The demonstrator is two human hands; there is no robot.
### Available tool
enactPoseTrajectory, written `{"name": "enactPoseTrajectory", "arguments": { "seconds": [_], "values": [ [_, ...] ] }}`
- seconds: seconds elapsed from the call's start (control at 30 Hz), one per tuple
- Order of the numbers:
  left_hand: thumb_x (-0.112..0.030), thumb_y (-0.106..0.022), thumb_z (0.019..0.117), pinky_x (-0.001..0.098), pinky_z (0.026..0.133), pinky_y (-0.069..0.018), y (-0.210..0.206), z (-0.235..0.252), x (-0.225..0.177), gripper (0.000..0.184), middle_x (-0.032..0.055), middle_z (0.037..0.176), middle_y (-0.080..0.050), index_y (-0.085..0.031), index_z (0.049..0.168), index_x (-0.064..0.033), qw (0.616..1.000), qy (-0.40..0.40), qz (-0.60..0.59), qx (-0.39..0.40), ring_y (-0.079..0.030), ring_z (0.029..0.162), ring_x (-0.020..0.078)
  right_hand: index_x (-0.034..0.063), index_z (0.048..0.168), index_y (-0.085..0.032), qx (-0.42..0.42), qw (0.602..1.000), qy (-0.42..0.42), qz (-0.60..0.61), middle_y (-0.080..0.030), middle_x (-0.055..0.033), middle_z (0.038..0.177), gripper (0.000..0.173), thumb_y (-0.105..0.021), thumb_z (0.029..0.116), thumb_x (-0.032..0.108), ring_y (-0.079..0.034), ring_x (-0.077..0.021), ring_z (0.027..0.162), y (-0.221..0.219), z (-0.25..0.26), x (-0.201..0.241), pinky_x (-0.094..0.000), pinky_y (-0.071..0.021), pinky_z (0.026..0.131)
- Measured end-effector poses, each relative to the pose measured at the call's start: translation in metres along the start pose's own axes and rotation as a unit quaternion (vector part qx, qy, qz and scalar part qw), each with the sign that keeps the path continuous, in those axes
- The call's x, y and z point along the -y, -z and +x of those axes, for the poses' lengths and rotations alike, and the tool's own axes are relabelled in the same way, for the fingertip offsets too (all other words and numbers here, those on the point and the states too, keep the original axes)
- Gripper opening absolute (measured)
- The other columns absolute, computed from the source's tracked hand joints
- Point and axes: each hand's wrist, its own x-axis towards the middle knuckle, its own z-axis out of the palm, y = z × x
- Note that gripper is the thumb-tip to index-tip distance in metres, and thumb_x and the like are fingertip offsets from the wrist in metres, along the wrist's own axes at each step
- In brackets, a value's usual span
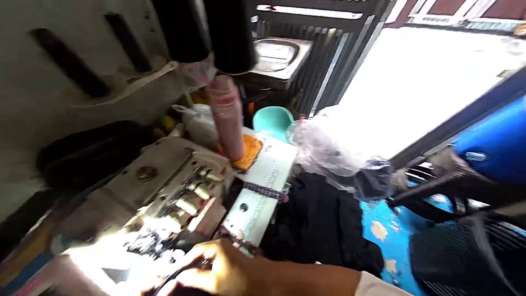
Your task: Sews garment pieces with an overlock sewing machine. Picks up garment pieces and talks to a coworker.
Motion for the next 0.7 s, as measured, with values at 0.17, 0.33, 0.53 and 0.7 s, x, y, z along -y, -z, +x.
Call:
{"name": "enactPoseTrajectory", "arguments": {
  "seconds": [0.17,0.33,0.53,0.7],
  "values": [
    [-0.037,-0.064,0.0977,0.0156,0.080,-0.0501,-0.012,-0.005,0.011,0.031,0.0011,0.088,-0.070,-0.070,0.092,-0.0069,0.997,0.032,-0.018,-0.068,-0.063,0.087,-0.0022,0.0007,0.096,-0.070,0.029,0.992,-0.122,0.032,-0.061,0.0034,0.072,0.016,-0.062,0.0992,0.015,-0.048,0.0044,0.054,0.005,0.006,0.006,-0.0143,-0.0431,0.052],
    [-0.034,-0.067,0.0940,0.0149,0.080,-0.0483,-0.012,-0.009,0.012,0.023,-0.0072,0.086,-0.068,-0.072,0.092,-0.0112,0.991,0.099,-0.067,-0.064,-0.060,0.084,-0.0054,0.0040,0.094,-0.069,0.054,0.991,-0.124,0.005,-0.056,0.0076,0.069,0.017,-0.059,0.1002,0.016,-0.044,0.0070,0.054,0.005,0.012,0.002,-0.0116,-0.0387,0.052],
    [-0.031,-0.066,0.0940,0.0173,0.083,-0.0445,-0.014,-0.009,0.010,0.018,-0.0100,0.089,-0.070,-0.074,0.093,-0.0143,0.986,0.121,-0.082,-0.075,-0.060,0.089,-0.0062,0.0039,0.094,-0.069,0.067,0.991,-0.116,-0.011,-0.055,0.0072,0.069,0.018,-0.058,0.1004,0.016,-0.044,0.0072,0.054,0.006,0.013,-0.001,-0.0110,-0.0379,0.052],
    [-0.029,-0.064,0.0957,0.0176,0.082,-0.0494,-0.018,-0.008,0.009,0.018,-0.0099,0.087,-0.069,-0.074,0.091,-0.0145,0.982,0.130,-0.106,-0.087,-0.062,0.087,-0.0045,0.0020,0.093,-0.071,0.049,0.996,-0.048,-0.059,-0.063,0.0018,0.074,0.020,-0.059,0.0997,0.016,-0.052,0.0052,0.065,0.003,0.010,-0.006,-0.0117,-0.0420,0.062]
  ]
}}
